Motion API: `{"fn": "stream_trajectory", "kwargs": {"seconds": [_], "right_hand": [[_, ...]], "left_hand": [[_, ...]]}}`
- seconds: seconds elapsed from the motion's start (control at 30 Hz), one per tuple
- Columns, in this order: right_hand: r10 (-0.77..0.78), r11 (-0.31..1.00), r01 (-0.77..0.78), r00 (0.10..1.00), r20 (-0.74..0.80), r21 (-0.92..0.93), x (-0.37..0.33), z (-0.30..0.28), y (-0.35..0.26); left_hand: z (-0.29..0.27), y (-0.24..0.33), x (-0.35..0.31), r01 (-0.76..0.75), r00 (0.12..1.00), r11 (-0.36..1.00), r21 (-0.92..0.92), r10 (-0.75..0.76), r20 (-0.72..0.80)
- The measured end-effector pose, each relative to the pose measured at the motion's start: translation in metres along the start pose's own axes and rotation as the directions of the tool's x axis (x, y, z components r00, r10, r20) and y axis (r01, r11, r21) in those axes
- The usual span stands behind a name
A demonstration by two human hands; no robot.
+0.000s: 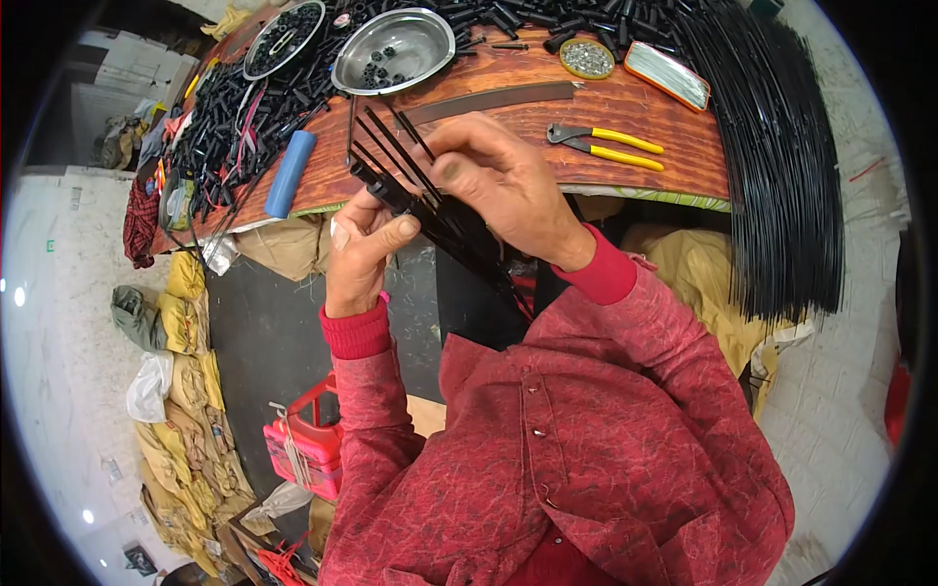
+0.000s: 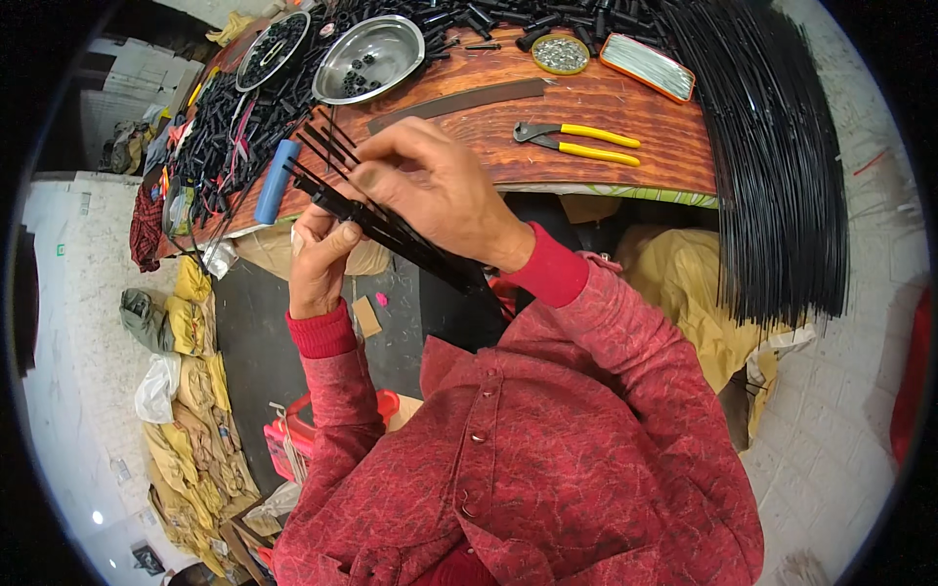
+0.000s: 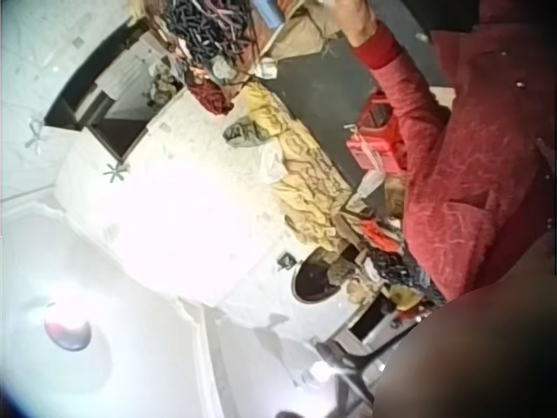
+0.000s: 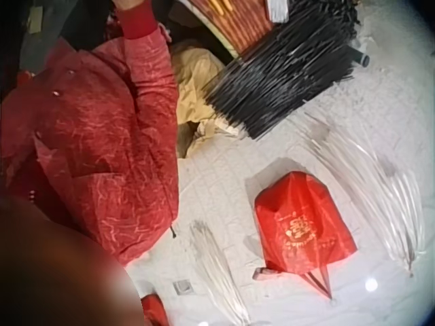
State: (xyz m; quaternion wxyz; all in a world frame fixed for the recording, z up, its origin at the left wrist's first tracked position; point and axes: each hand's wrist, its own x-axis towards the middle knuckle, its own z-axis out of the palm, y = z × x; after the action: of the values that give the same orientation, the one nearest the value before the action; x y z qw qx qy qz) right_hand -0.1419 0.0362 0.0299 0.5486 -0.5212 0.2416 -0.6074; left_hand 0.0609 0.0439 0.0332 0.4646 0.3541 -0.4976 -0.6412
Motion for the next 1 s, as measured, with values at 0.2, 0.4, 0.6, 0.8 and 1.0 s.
{"fn": "stream_trajectory", "kwargs": {"seconds": [0.2,0.4,0.6,0.8,1.0], "right_hand": [[-0.122,0.863,0.140,0.990,0.070,-0.485,0.013,0.011,-0.012],[-0.092,0.962,0.064,0.991,-0.093,-0.267,0.002,0.007,-0.012],[0.242,0.949,-0.244,0.970,-0.033,-0.198,-0.027,0.000,0.016],[0.213,0.966,-0.217,0.976,-0.044,-0.144,-0.030,0.000,0.023],[0.115,0.962,-0.122,0.992,-0.042,-0.243,-0.028,-0.001,0.022]], "left_hand": [[0.011,-0.001,0.003,0.003,1.000,0.999,0.046,-0.004,0.021],[-0.002,-0.003,0.000,0.047,0.999,0.999,0.029,-0.046,-0.015],[-0.002,-0.005,0.000,0.020,1.000,0.999,0.042,-0.020,-0.004],[0.002,-0.004,0.003,0.007,1.000,0.999,0.054,-0.008,0.013],[-0.001,-0.005,0.004,0.016,1.000,0.998,0.056,-0.017,0.013]]}}
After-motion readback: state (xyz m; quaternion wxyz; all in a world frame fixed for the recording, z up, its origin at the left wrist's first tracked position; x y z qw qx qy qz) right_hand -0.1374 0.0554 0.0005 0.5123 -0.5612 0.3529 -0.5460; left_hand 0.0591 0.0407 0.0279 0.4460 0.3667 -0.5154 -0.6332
